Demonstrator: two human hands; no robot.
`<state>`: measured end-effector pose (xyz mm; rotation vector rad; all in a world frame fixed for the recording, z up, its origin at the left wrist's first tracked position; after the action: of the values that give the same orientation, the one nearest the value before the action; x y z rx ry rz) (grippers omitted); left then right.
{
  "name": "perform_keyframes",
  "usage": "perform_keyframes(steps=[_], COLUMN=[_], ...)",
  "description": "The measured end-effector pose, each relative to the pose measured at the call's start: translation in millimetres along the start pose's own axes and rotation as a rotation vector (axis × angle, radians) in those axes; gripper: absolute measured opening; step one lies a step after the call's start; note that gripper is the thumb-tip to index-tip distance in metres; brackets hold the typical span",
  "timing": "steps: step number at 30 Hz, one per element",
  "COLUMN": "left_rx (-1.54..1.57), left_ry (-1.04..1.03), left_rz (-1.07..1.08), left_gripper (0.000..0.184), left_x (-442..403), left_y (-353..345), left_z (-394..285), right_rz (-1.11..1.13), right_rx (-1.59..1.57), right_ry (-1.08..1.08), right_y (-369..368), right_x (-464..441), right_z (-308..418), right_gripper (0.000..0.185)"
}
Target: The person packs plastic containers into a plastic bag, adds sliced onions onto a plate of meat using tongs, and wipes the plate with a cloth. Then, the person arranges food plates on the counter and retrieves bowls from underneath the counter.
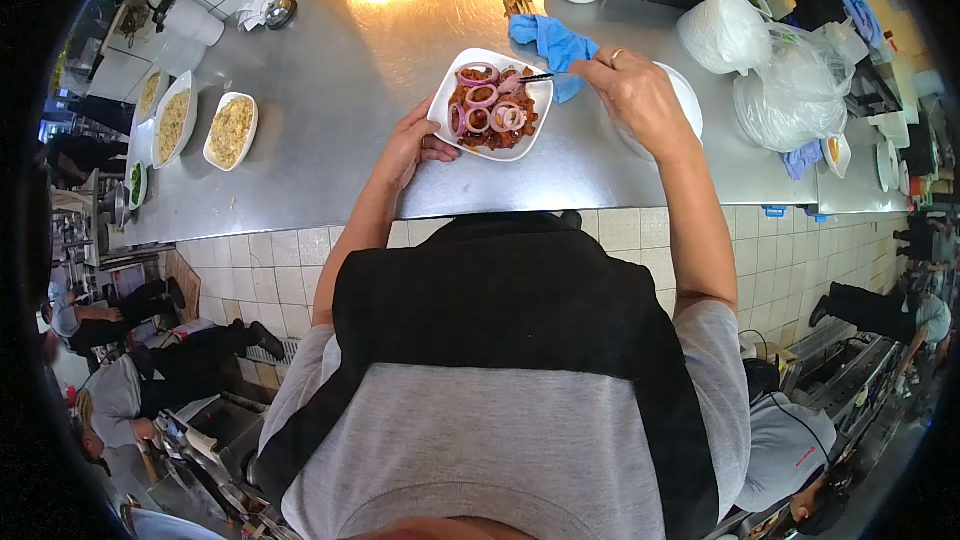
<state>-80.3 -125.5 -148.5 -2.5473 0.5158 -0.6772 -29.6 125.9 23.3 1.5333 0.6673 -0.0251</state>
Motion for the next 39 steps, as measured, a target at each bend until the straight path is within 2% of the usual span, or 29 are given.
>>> perform_keyframes(steps=[7,13,19,25,28,34,39], left_rx=[0.001,-0.027,0.002,0.013,0.012,0.006,-0.010], left_ry=[0.008,0.006,0.004,0.003,0.005,0.002,0.004], left_rz=[0.003,0.016,0.012,0.022,0.018,0.018,0.016], left_gripper=[0.060,0.061,0.060,0.060,0.061,0.061,0.061], left_x=[0,0,0,-1,0,-1,0], left_y=[1,-1,0,0,-1,1,0], left_z=[1,0,0,1,0,1,0], right_rz=[0.142,0.095,0.138,0.124,0.106,0.256,0.006], right_rx=[-0.110,-0.113,-0.157,-0.223,-0.327,-0.508,-0.175], right_ry=[-0.013,-0.137,-0.236,-0.335,-0.424,-0.687,-0.407], right_y=[-7,0,-20,-38,-43,-45,-26], right_x=[11,11,17,28,35,41,34], right_z=[8,-1,15,1,-9,-24,-3], right_gripper=[0.019,0.014,0.015,0.014,0.014,0.017,0.015])
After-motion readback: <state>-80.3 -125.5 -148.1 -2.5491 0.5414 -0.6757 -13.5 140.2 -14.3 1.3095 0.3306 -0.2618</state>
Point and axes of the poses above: each hand's wrist, its own x-axis away from the middle knuckle, its own y-axis out of the back of the hand, z = x × y, the point moved 6 cm from there along -x, towards the middle knuckle, and after that the axes turned 15 degrees about x, right-handed, at the moved point
